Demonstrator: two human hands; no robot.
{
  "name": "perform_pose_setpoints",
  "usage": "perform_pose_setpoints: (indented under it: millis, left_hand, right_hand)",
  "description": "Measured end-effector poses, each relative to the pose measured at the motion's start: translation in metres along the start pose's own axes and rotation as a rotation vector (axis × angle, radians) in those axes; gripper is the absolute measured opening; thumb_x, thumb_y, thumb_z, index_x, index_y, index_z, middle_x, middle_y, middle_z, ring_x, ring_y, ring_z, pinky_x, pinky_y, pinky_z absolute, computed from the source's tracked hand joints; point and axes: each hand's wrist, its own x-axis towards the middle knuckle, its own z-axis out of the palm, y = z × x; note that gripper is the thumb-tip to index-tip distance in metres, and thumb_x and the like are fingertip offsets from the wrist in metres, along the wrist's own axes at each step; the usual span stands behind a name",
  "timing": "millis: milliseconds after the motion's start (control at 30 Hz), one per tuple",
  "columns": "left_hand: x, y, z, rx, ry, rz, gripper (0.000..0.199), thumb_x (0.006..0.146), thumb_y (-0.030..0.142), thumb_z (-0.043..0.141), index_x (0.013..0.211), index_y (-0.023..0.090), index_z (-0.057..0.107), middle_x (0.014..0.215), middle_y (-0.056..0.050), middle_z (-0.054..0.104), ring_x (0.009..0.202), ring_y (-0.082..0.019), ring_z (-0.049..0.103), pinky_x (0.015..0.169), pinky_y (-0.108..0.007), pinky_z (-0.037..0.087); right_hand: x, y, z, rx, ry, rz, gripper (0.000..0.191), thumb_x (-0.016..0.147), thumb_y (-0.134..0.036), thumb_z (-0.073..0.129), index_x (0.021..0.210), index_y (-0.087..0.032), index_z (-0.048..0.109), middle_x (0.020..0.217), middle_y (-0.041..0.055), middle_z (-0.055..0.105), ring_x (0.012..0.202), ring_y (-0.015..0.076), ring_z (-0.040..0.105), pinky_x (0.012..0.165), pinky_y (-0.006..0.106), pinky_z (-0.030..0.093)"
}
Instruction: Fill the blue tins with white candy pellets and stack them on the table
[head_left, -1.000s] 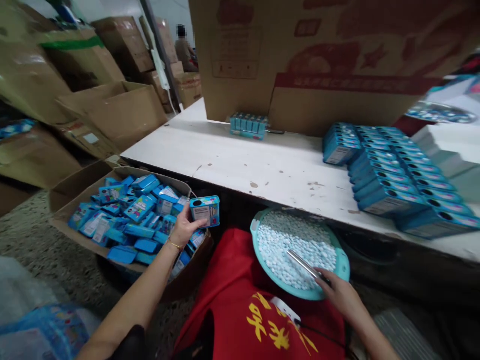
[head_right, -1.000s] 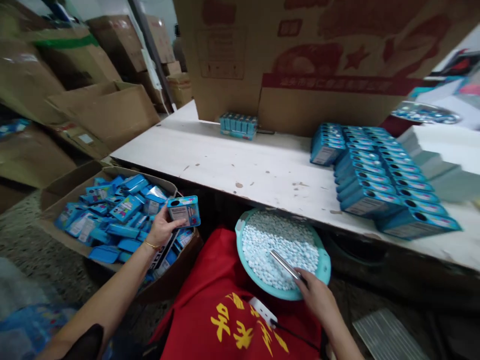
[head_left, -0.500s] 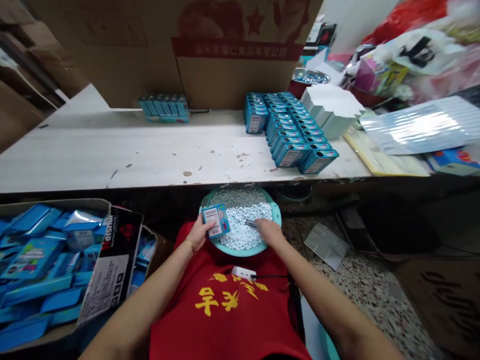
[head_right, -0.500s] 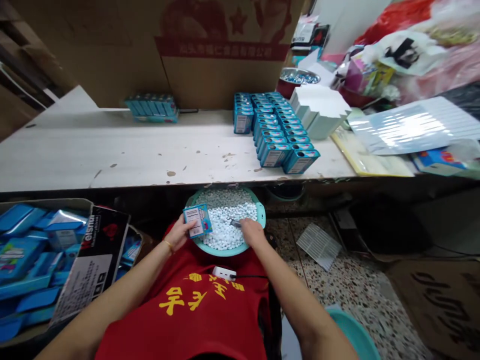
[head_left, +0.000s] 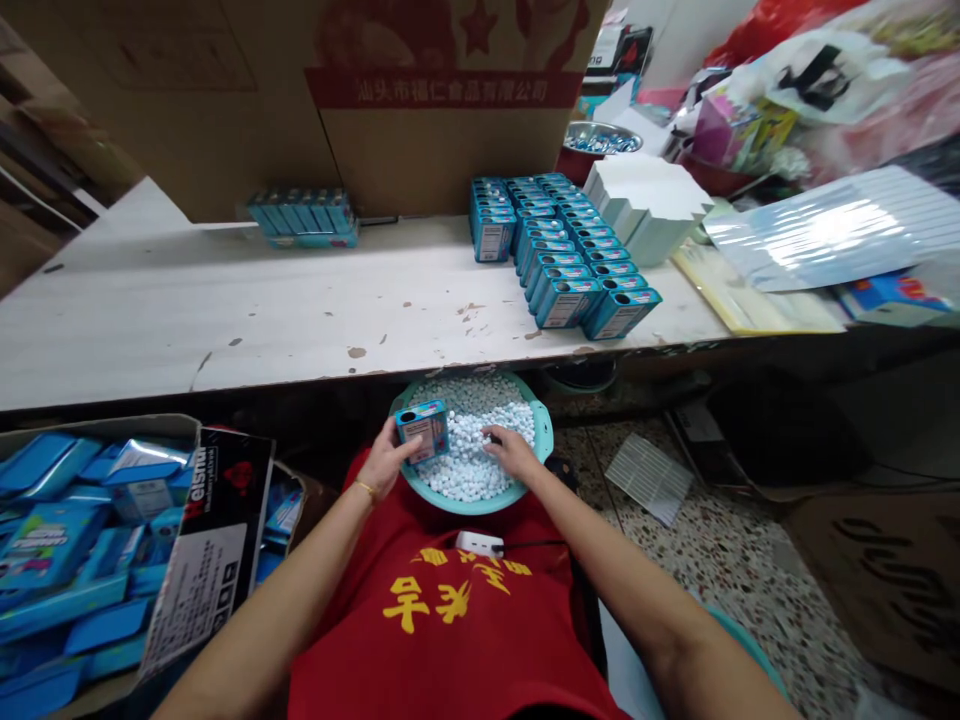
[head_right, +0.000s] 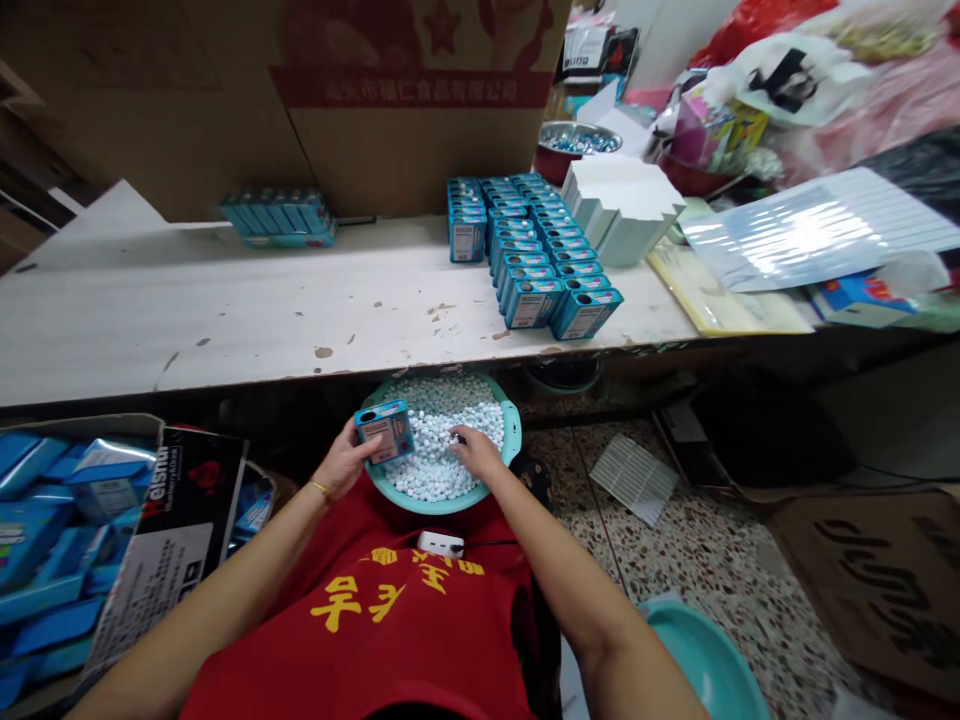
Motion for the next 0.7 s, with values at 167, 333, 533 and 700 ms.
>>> perform_pose_setpoints:
  millis: [167, 333, 533, 700]
  left_hand:
    - [0.005, 0.002, -0.025, 0.436, 0.081, 0.196, 0.046, 0.067, 0.032, 0.064, 0.106, 0.016, 0.046, 0.102, -0.005, 0.054, 0.093, -0.018, 0.052, 0.087, -0.032, 0.042]
    - [0.016, -0.005, -0.003, 0.693, 0.040, 0.262, 0.042, 0.070, 0.032, 0.057, 0.107, 0.015, 0.046, 0.100, -0.006, 0.053, 0.093, -0.019, 0.050, 0.088, -0.032, 0.039]
    - [0.018, -0.013, 0.015, 0.825, -0.009, 0.351, 0.039, 0.069, 0.023, 0.052, 0.107, 0.016, 0.047, 0.108, -0.007, 0.050, 0.103, -0.019, 0.046, 0.095, -0.032, 0.034]
    - [0.019, -0.018, 0.014, 0.866, -0.009, 0.377, 0.039, 0.068, 0.020, 0.052, 0.106, 0.016, 0.048, 0.104, -0.006, 0.051, 0.101, -0.019, 0.046, 0.093, -0.031, 0.035]
  right_hand:
    - [-0.015, -0.013, -0.044, 0.150, 0.020, -0.129, 0.032, 0.076, -0.024, 0.052, 0.106, -0.015, 0.055, 0.090, 0.0044, 0.059, 0.084, 0.0159, 0.053, 0.079, 0.028, 0.040]
    - [-0.029, -0.053, -0.088, 0.079, -0.042, -0.250, 0.029, 0.077, -0.025, 0.052, 0.103, -0.014, 0.058, 0.095, 0.0048, 0.061, 0.088, 0.0160, 0.054, 0.081, 0.027, 0.040]
    - [-0.033, -0.109, -0.112, -0.529, -0.061, -0.226, 0.031, 0.078, -0.030, 0.049, 0.107, -0.022, 0.058, 0.092, 0.0077, 0.063, 0.089, 0.0271, 0.057, 0.074, 0.038, 0.044]
    - [-0.033, -0.149, -0.113, -0.799, -0.061, -0.317, 0.024, 0.080, -0.019, 0.039, 0.089, -0.012, 0.060, 0.078, 0.0118, 0.061, 0.076, 0.0276, 0.059, 0.064, 0.038, 0.045]
